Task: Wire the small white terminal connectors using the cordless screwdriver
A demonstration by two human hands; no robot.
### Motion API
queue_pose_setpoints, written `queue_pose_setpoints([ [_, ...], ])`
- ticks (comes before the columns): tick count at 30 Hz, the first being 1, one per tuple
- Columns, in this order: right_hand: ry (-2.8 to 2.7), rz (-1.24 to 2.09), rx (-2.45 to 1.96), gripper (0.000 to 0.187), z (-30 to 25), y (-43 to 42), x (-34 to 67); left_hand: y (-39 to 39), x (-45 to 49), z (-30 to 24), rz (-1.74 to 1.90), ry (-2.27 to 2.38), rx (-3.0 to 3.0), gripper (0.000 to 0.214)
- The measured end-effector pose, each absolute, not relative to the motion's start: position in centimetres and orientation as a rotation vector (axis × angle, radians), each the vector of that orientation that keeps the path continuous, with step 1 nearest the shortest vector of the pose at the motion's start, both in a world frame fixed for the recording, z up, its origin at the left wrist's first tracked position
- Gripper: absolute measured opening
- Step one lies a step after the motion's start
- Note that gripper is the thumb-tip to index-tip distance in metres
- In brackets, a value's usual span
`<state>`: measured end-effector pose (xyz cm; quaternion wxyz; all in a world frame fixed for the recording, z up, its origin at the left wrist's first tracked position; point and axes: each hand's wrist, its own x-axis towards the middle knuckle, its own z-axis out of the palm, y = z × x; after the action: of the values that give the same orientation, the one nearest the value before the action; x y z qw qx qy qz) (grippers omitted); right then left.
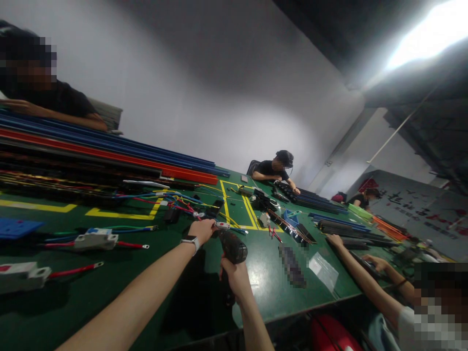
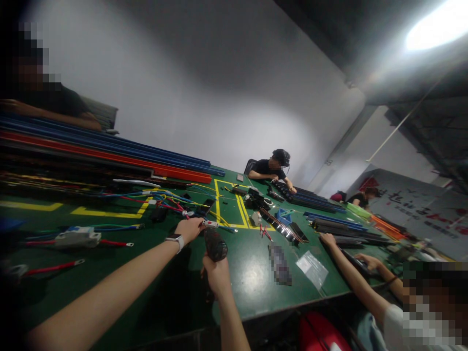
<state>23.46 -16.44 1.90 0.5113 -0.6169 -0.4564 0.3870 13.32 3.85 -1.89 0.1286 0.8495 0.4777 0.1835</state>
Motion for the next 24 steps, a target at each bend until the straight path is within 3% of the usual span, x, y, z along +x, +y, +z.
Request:
queue_pose_setpoints([
  [24, -1.286, 0.775, -1.609, 0.014, 1.06, -16.44, 22.96, 3.22, 13.03, -1.45, 0.533, 1.371, 2.483, 0.035],
])
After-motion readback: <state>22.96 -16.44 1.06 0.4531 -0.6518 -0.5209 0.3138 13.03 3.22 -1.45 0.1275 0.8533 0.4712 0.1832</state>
